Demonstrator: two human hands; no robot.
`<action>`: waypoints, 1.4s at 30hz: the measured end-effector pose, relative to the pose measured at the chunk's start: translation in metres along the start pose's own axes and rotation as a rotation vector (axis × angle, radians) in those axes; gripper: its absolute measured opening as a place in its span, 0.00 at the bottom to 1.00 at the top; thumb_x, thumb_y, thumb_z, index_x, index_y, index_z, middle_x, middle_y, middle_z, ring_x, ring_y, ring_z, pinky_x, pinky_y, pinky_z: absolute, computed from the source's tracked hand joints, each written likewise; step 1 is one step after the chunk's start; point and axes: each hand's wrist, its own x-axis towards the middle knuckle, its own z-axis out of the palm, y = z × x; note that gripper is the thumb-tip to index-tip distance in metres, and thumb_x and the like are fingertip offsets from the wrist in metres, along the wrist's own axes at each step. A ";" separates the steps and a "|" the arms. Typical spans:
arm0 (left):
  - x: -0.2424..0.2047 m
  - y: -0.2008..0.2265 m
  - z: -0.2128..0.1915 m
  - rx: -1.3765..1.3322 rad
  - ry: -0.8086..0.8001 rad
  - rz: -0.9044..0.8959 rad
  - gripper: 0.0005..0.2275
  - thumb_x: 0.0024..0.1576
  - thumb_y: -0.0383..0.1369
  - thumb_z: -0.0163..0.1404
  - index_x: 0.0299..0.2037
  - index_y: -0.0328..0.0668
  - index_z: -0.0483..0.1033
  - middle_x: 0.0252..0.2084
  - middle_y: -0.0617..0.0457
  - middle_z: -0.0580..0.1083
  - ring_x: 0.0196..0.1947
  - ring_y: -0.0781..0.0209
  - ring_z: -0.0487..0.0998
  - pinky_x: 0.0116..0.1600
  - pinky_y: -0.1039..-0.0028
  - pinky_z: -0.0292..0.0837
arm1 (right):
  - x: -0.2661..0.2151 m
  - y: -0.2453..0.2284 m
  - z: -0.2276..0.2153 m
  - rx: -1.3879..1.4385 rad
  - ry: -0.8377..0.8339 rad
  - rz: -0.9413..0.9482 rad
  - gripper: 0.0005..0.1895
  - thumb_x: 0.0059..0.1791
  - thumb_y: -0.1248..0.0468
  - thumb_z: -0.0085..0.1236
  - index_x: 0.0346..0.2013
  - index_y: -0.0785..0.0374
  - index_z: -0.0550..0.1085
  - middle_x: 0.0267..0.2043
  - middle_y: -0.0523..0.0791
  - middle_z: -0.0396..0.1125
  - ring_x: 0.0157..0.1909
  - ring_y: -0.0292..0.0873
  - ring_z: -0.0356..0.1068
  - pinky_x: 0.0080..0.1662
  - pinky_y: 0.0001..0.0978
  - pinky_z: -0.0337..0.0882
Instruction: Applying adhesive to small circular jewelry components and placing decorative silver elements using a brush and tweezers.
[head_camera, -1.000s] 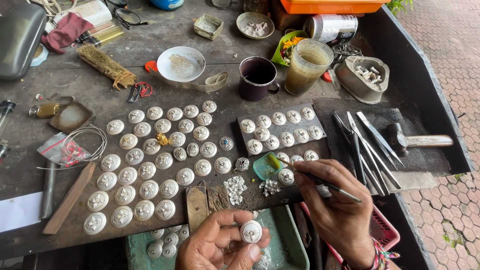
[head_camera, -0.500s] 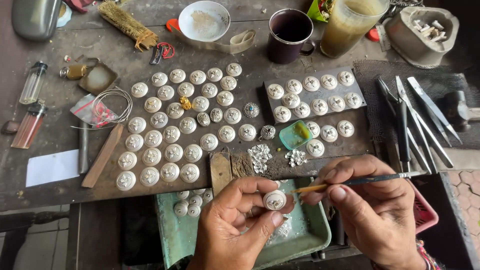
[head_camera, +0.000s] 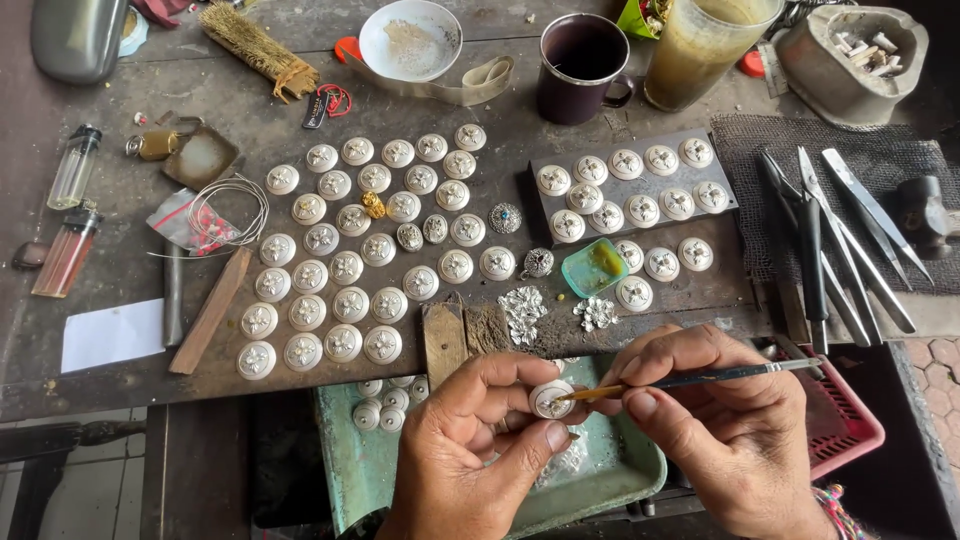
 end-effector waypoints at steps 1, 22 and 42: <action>0.000 -0.001 0.000 0.000 0.000 -0.001 0.12 0.40 0.21 0.54 0.35 0.41 0.75 0.27 0.48 0.81 0.28 0.66 0.83 0.32 0.84 0.77 | 0.000 0.000 0.000 0.000 0.000 0.001 0.03 0.40 0.71 0.52 0.26 0.67 0.68 0.27 0.50 0.65 0.30 0.42 0.69 0.35 0.26 0.77; 0.001 -0.004 0.000 -0.027 -0.005 0.036 0.13 0.39 0.20 0.53 0.35 0.40 0.74 0.27 0.46 0.80 0.27 0.64 0.83 0.31 0.82 0.80 | 0.002 -0.004 0.002 0.006 -0.011 0.003 0.02 0.39 0.71 0.52 0.25 0.67 0.68 0.26 0.50 0.65 0.28 0.42 0.70 0.34 0.25 0.75; 0.001 -0.008 0.007 -0.104 0.097 0.059 0.13 0.37 0.20 0.54 0.34 0.35 0.76 0.24 0.42 0.82 0.23 0.61 0.83 0.28 0.79 0.80 | 0.007 -0.011 -0.003 -0.094 0.023 -0.208 0.02 0.41 0.69 0.50 0.26 0.63 0.67 0.23 0.46 0.67 0.30 0.40 0.67 0.35 0.25 0.70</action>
